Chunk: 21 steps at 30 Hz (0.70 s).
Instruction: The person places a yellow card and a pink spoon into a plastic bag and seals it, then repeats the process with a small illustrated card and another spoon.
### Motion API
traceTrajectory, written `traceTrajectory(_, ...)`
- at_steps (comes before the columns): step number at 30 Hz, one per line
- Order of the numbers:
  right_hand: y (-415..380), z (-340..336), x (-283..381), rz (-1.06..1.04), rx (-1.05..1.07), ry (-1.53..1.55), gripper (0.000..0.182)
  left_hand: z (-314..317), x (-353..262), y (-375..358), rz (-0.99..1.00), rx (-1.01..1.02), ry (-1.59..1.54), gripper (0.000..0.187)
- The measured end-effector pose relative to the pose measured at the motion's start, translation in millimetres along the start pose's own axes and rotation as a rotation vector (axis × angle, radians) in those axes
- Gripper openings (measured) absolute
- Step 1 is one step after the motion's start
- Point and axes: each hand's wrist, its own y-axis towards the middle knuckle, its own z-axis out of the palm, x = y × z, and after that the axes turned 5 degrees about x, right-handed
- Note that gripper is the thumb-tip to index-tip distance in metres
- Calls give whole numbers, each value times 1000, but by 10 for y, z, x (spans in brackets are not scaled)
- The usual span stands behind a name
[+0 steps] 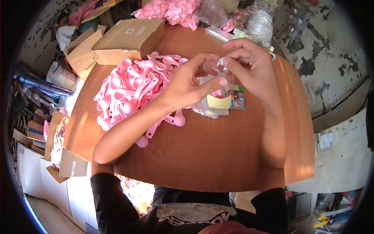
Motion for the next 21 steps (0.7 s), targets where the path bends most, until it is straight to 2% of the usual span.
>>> traceTrajectory(1,-22,18,12,38,1,28,22,44,-18,-16,12,-43,-3,36)
traceTrajectory(2,-37,21,18,75,3,58,22,53,-14,-24,13,-40,-1,36)
traceTrajectory(4,-41,-1,-5,49,-10,29,22,55,25,-33,-111,-123,-158,30)
traceTrajectory(5,-34,-9,-24,40,-31,62,19,80,66,-28,-57,-207,-159,21)
traceTrajectory(7,-24,-29,-71,32,-61,97,17,67,-54,-42,-127,-216,-143,21)
traceTrajectory(8,-22,-36,-103,-56,-37,46,14,59,-97,-42,-195,-232,-129,22)
traceTrajectory(9,-26,-43,-121,-144,-12,-5,12,60,-93,-27,-152,-241,-95,21)
traceTrajectory(10,-28,-70,-103,-142,-14,-3,12,44,-86,-21,-155,-238,-94,21)
traceTrajectory(12,-30,-143,-7,-299,158,-302,9,6,-71,-26,-165,-146,-51,20)
traceTrajectory(13,-42,-167,17,-254,246,-294,9,16,-105,-30,-179,-137,-58,18)
traceTrajectory(17,-92,-24,11,-124,97,-151,8,30,-94,-37,-107,-152,-6,20)
traceTrajectory(19,-86,-1,45,-73,8,-96,6,-25,-123,-51,-258,-131,-1,23)
traceTrajectory(20,-82,-6,73,-68,12,-91,6,-24,-115,-49,-265,-134,-2,23)
traceTrajectory(21,-74,-24,105,-183,-3,-232,8,-15,-113,-36,-227,-139,-10,23)
